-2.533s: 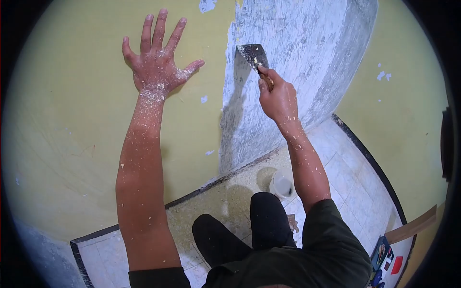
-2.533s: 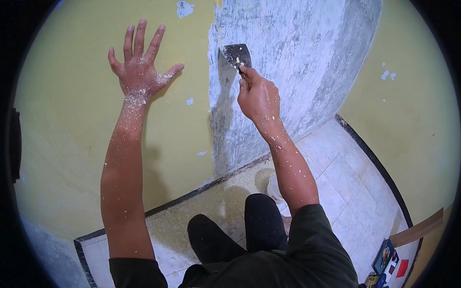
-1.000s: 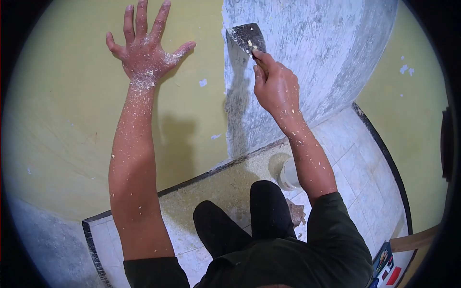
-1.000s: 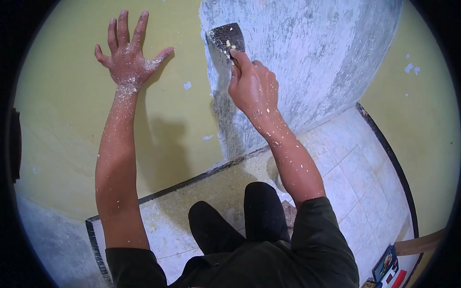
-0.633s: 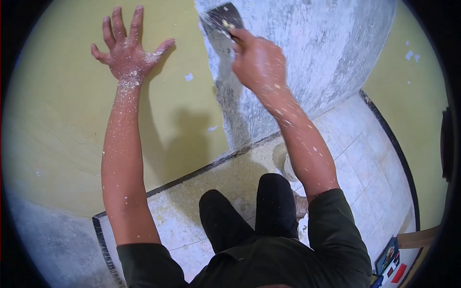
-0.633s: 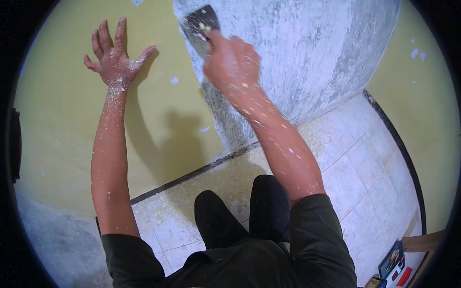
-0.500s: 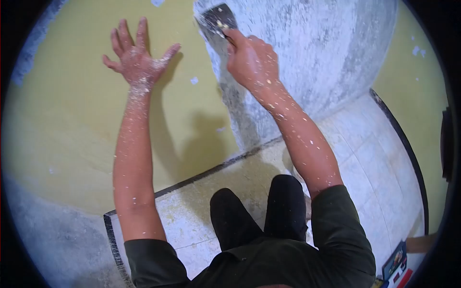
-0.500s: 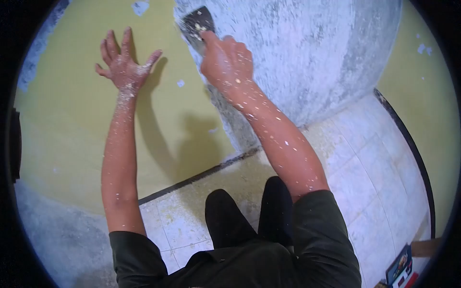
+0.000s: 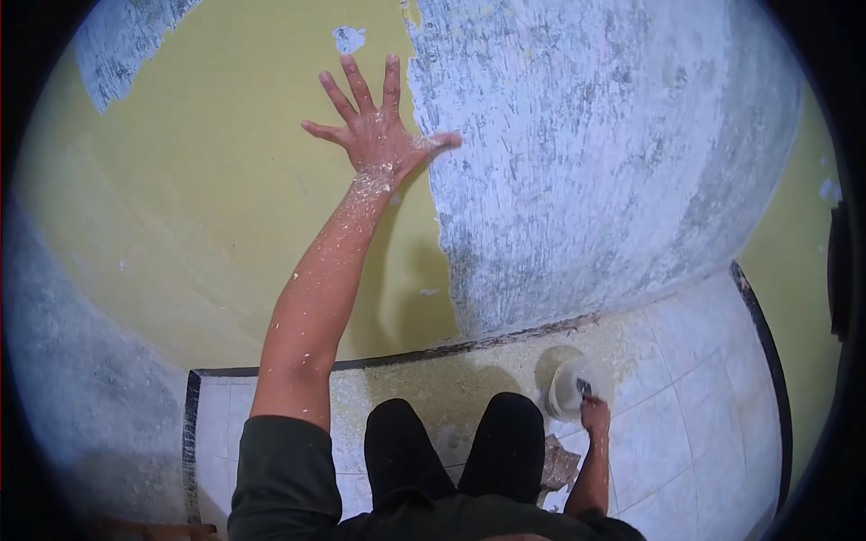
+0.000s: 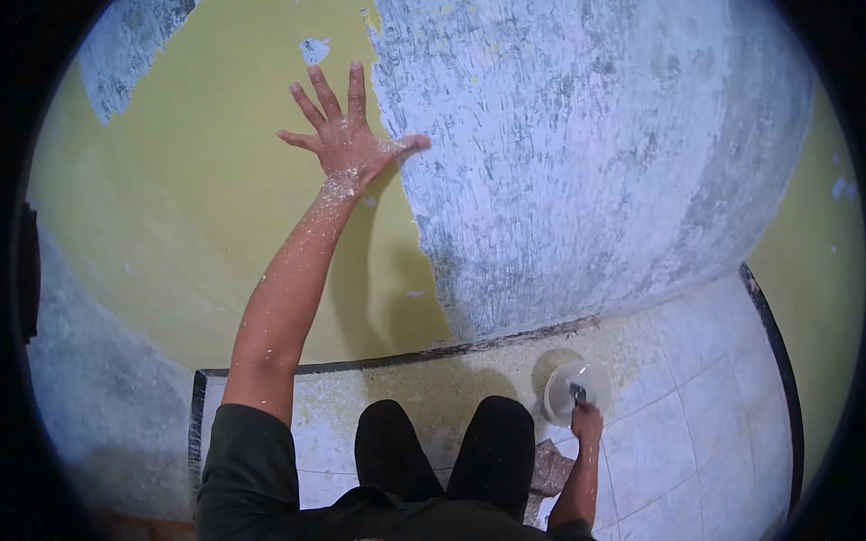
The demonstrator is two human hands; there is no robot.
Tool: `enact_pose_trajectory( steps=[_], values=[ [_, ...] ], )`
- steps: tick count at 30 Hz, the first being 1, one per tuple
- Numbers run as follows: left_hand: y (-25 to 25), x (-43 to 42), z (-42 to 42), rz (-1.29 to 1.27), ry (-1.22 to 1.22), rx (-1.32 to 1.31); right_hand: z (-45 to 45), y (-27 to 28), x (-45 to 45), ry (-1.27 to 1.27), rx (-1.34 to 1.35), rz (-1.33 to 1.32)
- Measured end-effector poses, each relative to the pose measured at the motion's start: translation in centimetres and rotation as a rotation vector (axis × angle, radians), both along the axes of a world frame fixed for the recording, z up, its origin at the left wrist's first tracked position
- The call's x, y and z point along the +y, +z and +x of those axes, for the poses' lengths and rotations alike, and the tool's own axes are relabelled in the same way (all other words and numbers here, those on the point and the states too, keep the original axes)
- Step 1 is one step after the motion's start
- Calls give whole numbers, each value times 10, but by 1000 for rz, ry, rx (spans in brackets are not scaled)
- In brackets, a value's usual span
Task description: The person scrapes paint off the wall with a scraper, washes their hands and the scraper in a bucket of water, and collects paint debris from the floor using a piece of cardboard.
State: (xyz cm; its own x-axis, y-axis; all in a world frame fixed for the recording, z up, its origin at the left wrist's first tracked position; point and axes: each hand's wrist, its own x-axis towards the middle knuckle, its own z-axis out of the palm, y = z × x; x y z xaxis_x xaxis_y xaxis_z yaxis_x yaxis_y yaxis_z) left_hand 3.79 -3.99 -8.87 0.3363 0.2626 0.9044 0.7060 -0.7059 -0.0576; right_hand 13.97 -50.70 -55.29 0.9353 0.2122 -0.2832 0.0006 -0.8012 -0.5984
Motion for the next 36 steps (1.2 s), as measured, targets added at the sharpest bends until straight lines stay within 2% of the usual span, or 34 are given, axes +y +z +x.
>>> enact_pose_trajectory(
  steps=[7,14,16,20,24,26,27,34,36],
  values=[
    [-5,15,26,137,78,-260,21,-24,10,-27,41,59],
    [-10,19,27,160,67,-261,57,-51,9,67,101,74],
    [-11,15,24,161,67,-204,61,-52,-2,125,141,-153],
    [-10,6,24,156,41,-178,68,-73,-19,190,178,-181],
    [-11,3,24,174,61,-152,66,-53,-2,240,158,-322],
    [-10,3,24,177,81,-151,70,-43,12,295,207,-493],
    [-10,4,25,155,99,-150,71,-36,18,321,225,-452],
    [-8,0,24,94,105,-147,69,-131,16,477,55,-247],
    [-7,0,23,118,101,-169,73,-161,14,449,129,-270]
  ],
)
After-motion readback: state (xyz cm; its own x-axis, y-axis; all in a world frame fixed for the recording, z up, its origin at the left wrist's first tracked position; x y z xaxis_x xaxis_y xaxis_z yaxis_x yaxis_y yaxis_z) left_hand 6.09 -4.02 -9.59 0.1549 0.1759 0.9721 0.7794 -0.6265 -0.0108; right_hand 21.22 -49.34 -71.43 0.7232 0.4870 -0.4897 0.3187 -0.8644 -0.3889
